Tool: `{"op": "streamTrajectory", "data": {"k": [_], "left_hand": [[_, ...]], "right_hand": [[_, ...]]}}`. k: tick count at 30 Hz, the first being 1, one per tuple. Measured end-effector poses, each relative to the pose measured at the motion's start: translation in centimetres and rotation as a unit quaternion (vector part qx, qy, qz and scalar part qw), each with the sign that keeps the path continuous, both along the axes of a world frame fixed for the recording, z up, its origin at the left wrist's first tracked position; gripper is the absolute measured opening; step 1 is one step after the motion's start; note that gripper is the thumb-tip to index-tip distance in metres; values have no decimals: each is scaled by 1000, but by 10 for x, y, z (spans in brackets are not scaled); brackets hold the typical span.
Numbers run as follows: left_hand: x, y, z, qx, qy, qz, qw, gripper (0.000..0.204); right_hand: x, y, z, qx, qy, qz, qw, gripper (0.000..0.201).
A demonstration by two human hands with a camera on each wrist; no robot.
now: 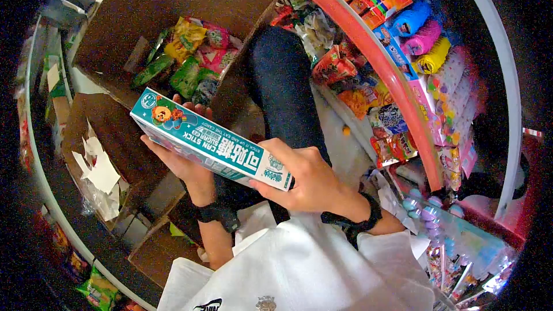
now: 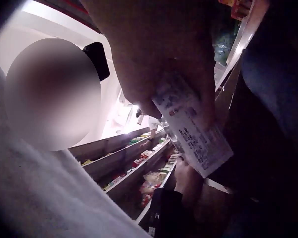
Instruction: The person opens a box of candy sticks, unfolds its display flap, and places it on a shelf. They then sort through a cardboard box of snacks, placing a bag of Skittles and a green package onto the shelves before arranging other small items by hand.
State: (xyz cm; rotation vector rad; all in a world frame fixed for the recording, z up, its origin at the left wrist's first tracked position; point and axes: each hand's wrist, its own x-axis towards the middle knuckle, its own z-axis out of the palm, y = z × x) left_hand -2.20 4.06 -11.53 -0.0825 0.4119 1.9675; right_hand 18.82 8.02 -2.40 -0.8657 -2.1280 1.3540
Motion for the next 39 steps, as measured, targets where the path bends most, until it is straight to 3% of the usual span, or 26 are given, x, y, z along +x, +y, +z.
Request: {"op": "streamTrajectory", "data": {"k": [4,11,14,16,19,21,24,26,28,33,36,37,39], "left_hand": [[8,6,-4,-2,-15,-20,1000,88],[17,4,16,-142,67,39,987,91],[28,1,26,-259,205,83,940,80],[31,-2,30,-237,178,42,954,70],[28,-7,29,-198,220,-1,955,64],[24,-12,28,-162,262,-21,951,61],[22,-6,32,-175,199,-20,964,64],[19,-14,31,-126,224,-40,966,62],[20,-15,40,-128,217,-50,967,62],[18,-9,36,-246,204,-46,946,66],[22,-10,37,-248,245,-38,936,67],[18,-13,37,-190,200,-68,959,62],[24,-13,43,-182,178,-46,966,61]], "right_hand": [[8,0,-3,19,-8,-9,1000,44],[8,-2,-1,-8,0,-12,1000,48],[7,-2,6,-48,-2,-3,999,49],[12,4,10,-86,-4,23,996,49],[16,7,2,-190,87,46,977,43],[19,14,5,-240,55,69,967,41],[19,16,9,-319,37,92,943,42],[18,18,10,-369,34,102,923,44],[18,19,7,-387,29,115,914,47],[20,26,2,-424,-3,154,892,58],[19,26,-3,-437,-3,166,884,60],[19,27,-3,-443,-6,169,881,60],[18,28,-4,-453,-11,175,874,62]]}}
